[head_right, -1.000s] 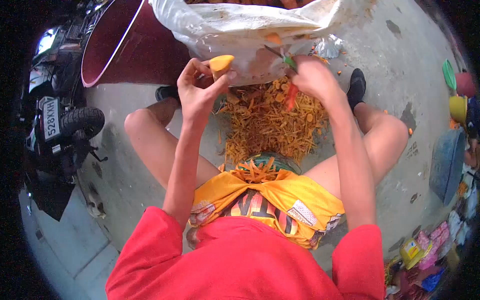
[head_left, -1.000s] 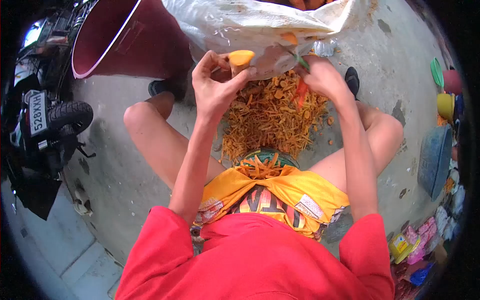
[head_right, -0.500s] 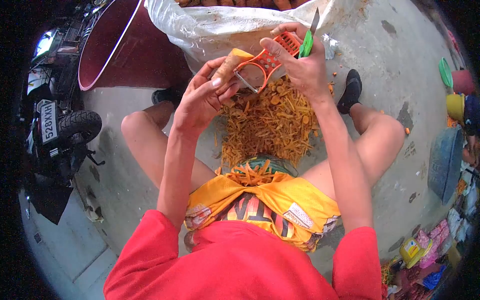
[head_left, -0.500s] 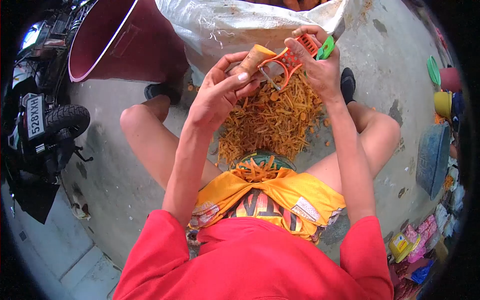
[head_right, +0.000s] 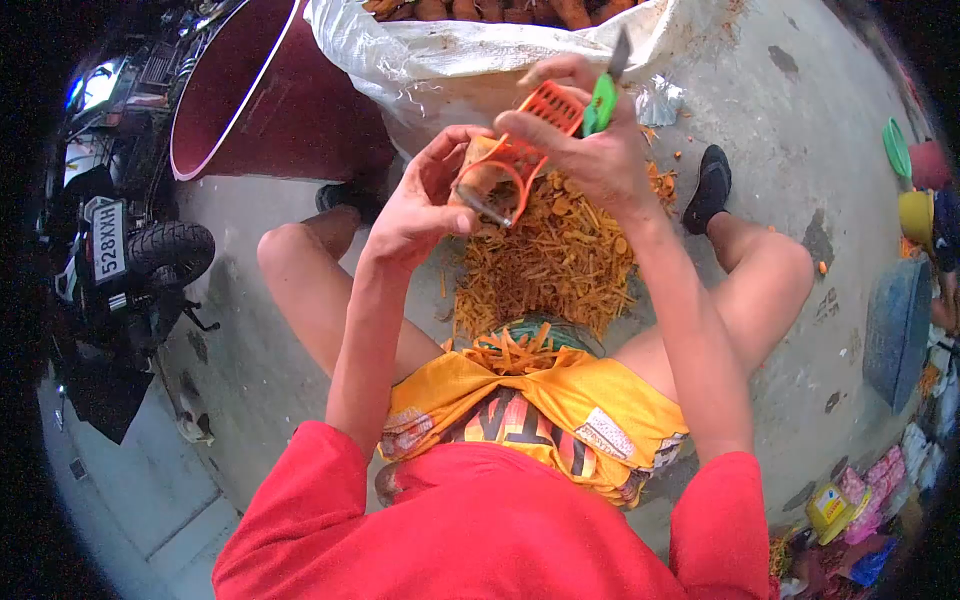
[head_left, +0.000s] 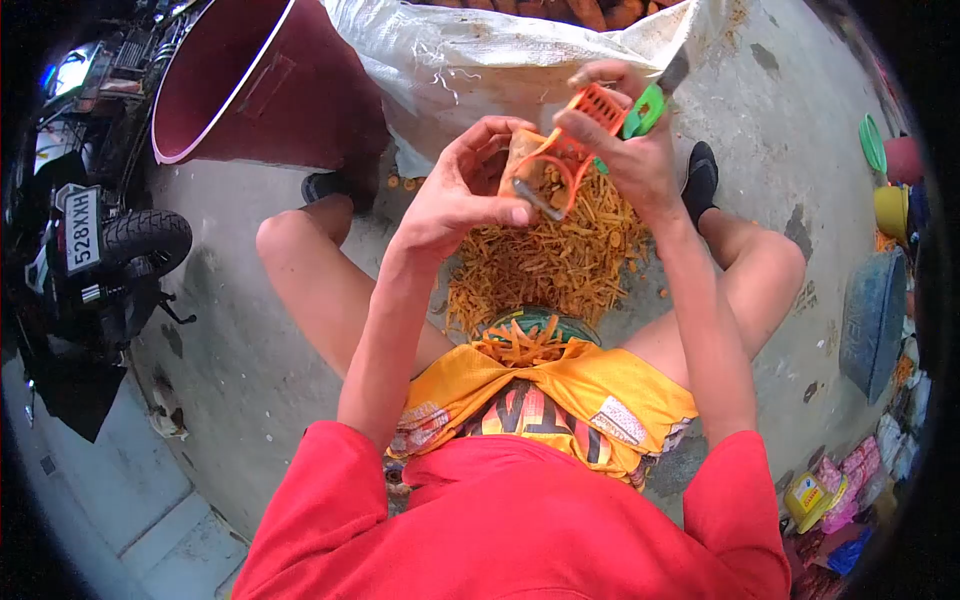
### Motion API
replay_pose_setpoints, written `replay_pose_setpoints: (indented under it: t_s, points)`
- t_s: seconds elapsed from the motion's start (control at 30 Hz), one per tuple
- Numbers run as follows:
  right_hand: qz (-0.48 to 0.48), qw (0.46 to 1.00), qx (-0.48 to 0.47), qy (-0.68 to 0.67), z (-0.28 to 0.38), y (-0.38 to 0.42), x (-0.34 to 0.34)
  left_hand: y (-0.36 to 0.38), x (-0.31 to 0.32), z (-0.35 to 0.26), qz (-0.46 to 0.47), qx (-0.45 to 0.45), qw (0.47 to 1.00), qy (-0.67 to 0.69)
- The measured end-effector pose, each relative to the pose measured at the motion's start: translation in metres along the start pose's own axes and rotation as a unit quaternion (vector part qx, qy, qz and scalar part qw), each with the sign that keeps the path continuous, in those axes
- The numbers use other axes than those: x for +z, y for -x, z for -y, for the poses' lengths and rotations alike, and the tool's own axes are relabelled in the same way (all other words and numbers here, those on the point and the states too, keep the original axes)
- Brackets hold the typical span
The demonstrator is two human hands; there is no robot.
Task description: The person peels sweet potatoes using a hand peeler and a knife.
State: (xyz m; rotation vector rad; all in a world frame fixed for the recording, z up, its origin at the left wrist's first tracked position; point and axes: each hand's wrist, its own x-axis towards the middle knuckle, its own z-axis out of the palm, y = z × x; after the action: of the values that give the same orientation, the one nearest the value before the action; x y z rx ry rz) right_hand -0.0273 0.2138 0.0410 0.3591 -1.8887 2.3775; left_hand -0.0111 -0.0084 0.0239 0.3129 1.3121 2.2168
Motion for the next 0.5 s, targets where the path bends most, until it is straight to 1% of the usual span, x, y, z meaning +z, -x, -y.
replay_pose_setpoints:
  t_s: [0.07, 0.17, 0.23, 0.3, 0.37, 0.43, 0.47, 0.5]
  points:
    - [0.007, 0.993, -0.073, 0.096, -0.008, 0.001, 0.001, 0.002, 0.005, -0.001, -0.004, 0.000, 1.000, -0.001]
    - [-0.006, 0.996, -0.065, 0.067, -0.013, -0.006, -0.008, 0.002, 0.006, -0.003, -0.005, 0.001, 1.000, -0.013]
    - [-0.005, 0.995, -0.060, 0.078, -0.008, -0.006, -0.008, 0.001, 0.006, -0.004, -0.029, 0.003, 1.000, -0.009]
    - [0.045, 0.990, -0.090, 0.104, -0.003, -0.002, -0.001, 0.001, 0.005, -0.004, -0.017, 0.007, 1.000, -0.026]
    - [0.040, 0.988, -0.105, 0.108, -0.005, -0.005, -0.003, 0.003, 0.002, -0.002, -0.011, 0.008, 0.999, -0.040]
    - [-0.010, 0.993, -0.082, 0.089, -0.010, -0.015, -0.019, 0.005, 0.001, -0.001, 0.034, 0.035, 0.998, -0.050]
    - [-0.041, 0.961, -0.154, 0.226, -0.015, -0.024, -0.032, 0.004, -0.001, 0.003, 0.041, 0.044, 0.998, -0.017]
    - [-0.042, 0.961, -0.154, 0.228, -0.012, -0.024, -0.031, 0.004, 0.004, 0.000, 0.043, 0.044, 0.998, -0.016]
